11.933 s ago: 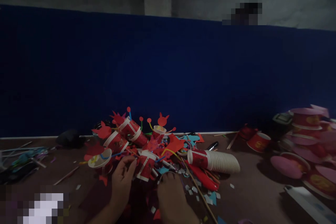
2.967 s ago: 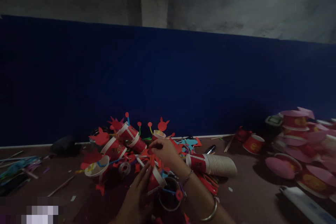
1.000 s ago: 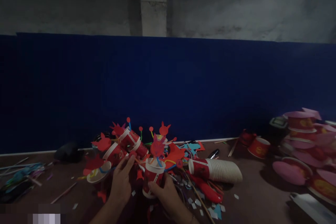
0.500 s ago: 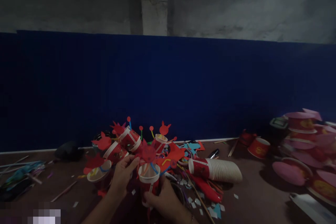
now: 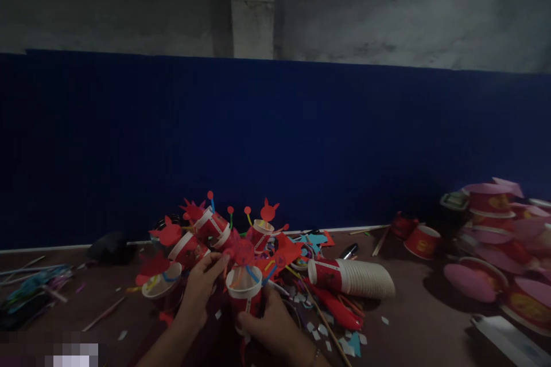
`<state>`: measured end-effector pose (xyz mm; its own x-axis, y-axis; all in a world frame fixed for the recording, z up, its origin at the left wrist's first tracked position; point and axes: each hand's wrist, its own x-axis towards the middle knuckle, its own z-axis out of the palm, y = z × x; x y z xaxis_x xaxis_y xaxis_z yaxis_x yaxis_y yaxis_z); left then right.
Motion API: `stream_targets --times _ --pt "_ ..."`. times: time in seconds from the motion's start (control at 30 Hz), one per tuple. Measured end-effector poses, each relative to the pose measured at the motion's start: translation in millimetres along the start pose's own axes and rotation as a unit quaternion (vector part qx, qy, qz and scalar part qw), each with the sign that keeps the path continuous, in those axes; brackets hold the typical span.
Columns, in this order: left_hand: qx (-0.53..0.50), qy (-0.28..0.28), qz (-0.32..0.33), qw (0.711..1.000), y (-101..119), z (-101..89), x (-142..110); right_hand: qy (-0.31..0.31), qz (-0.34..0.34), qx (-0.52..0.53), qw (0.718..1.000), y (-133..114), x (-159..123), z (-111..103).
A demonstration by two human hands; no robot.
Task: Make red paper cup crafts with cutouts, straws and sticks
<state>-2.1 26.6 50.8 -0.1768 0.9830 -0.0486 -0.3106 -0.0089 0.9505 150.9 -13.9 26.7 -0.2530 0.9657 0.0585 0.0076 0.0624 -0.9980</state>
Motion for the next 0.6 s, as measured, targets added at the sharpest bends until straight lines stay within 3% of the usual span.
stream_targets --times 0.23,0.4,0.47,0.6 --pt "-0.029 0.002 0.009 1.000 -1 0.1 -1 -0.007 0.010 -0.072 0.997 -13 -4 1" --pt "-0.043 0.043 0.019 0.998 1 0.6 -2 -0.023 0.011 -0.049 0.998 -17 -3 -2" --pt "-0.054 0.049 0.030 0.997 3 0.8 -4 0.027 -0.014 -0.028 0.999 -14 1 -5" --pt "-0.064 0.049 0.046 0.996 4 1.2 -5 0.211 -0.030 0.043 0.976 -10 8 -13"
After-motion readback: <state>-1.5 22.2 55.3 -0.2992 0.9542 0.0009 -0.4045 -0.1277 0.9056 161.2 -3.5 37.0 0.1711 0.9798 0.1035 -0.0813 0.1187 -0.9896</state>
